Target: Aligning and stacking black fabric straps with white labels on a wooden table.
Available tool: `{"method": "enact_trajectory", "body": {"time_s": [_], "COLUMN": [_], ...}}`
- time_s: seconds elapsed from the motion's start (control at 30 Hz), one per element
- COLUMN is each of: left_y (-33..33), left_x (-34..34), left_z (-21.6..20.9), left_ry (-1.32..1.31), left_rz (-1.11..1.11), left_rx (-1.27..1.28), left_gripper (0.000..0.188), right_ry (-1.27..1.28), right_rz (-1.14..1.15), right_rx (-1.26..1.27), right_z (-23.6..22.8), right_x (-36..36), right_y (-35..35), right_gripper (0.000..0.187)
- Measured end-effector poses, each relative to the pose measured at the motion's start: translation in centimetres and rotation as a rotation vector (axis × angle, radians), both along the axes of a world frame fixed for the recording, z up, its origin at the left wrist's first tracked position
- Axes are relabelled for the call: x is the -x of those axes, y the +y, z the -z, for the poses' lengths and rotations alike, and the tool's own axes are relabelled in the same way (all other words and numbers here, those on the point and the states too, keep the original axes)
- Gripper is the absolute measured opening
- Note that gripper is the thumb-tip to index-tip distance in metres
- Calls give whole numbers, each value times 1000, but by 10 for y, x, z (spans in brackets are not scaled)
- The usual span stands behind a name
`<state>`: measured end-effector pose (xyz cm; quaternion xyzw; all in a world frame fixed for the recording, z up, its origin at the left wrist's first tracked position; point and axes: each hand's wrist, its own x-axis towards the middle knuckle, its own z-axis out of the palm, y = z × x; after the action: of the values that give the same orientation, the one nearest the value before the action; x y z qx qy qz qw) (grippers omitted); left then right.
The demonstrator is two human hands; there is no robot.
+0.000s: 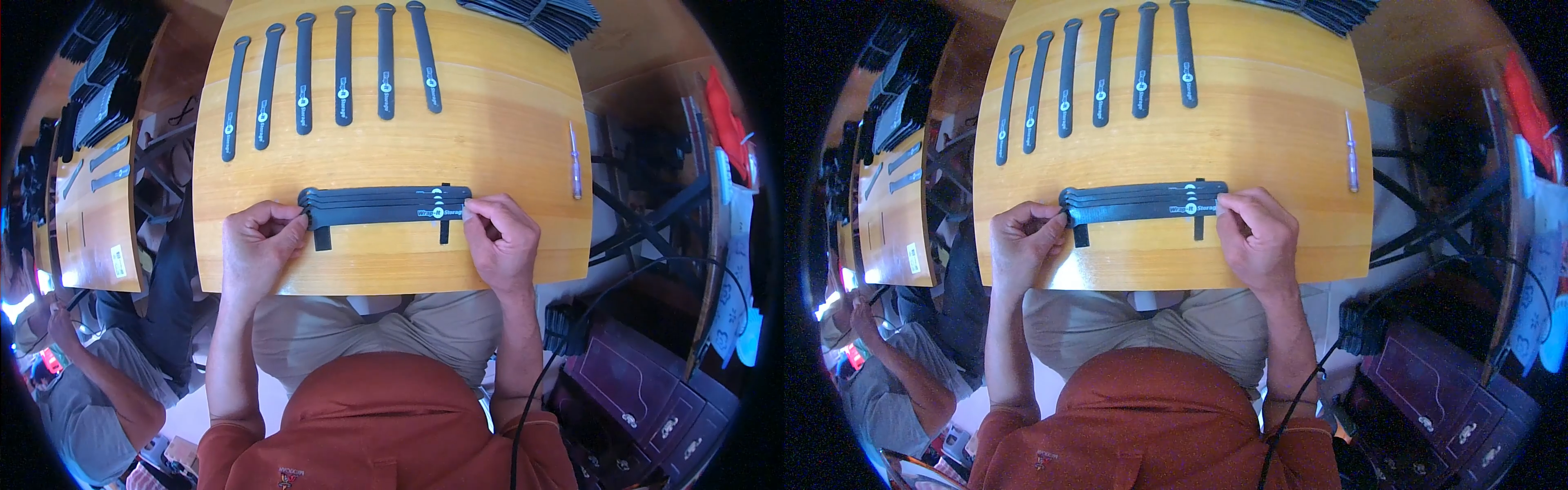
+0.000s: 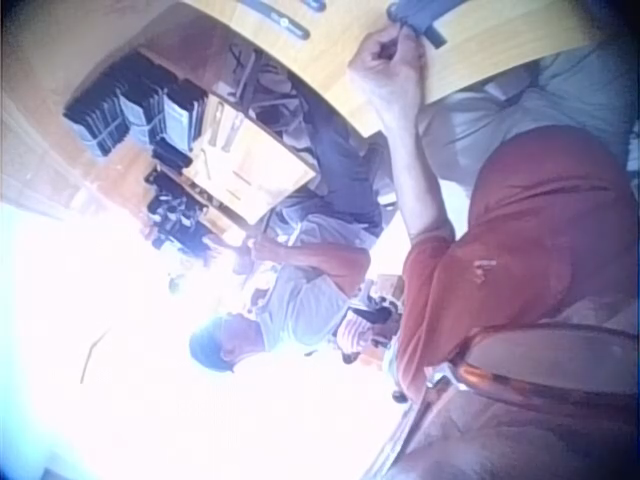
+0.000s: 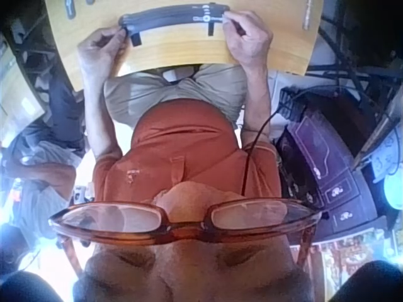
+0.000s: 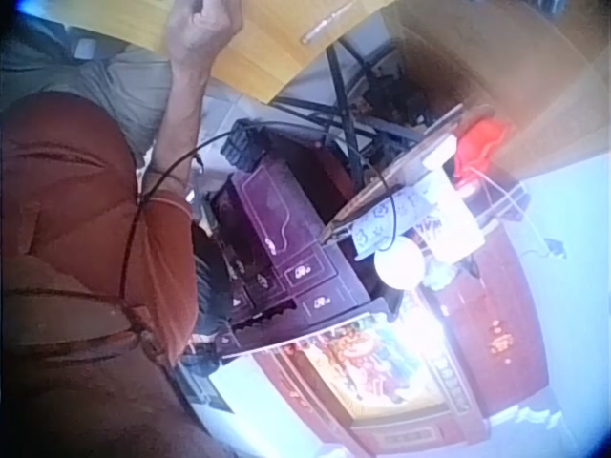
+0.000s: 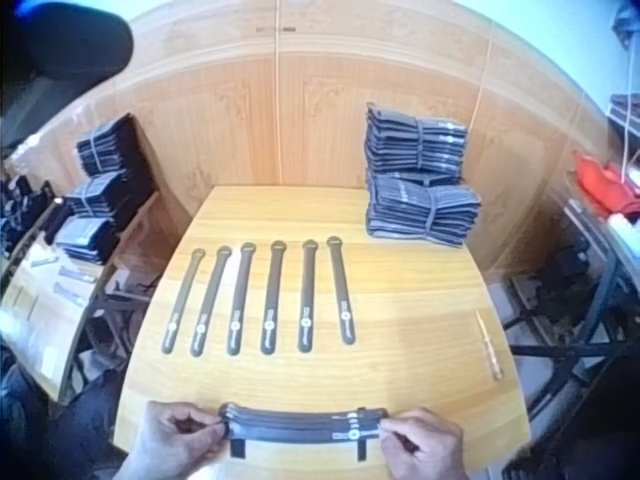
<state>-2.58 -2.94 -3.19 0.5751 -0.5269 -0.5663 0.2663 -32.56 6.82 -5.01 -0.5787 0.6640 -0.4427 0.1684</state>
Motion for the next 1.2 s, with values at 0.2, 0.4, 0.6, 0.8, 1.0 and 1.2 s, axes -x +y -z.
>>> {"method": "enact_trajectory", "body": {"time_s": [0.2,0.4,0.6,0.8,1.0,1.2], "left_y": [0,-1,-2,-4,-3,-3], "left_x": [0,0,-2,-3,-2,-3], "left_z": [-1,-3,-1,4,3,0], "left_ry": [-1,-31,-36,4,54,17], "left_rz": [7,5,-2,30,33,48], "left_rx": [11,11,-7,18,12,33], "left_gripper": [6,6,8,8,8,7], "right_ry": [33,53,86,153,280,671], "right_rz": [-1,-5,2,5,-21,-16], "right_rx": [-10,29,64,66,89,-187], "right_z": [-2,2,5,3,-1,-32], "right_x": [-1,-1,-5,-6,-9,-30], "right_y": [0,1,-1,-1,-1,1], "right_gripper": [13,14,13,13,16,14]}}
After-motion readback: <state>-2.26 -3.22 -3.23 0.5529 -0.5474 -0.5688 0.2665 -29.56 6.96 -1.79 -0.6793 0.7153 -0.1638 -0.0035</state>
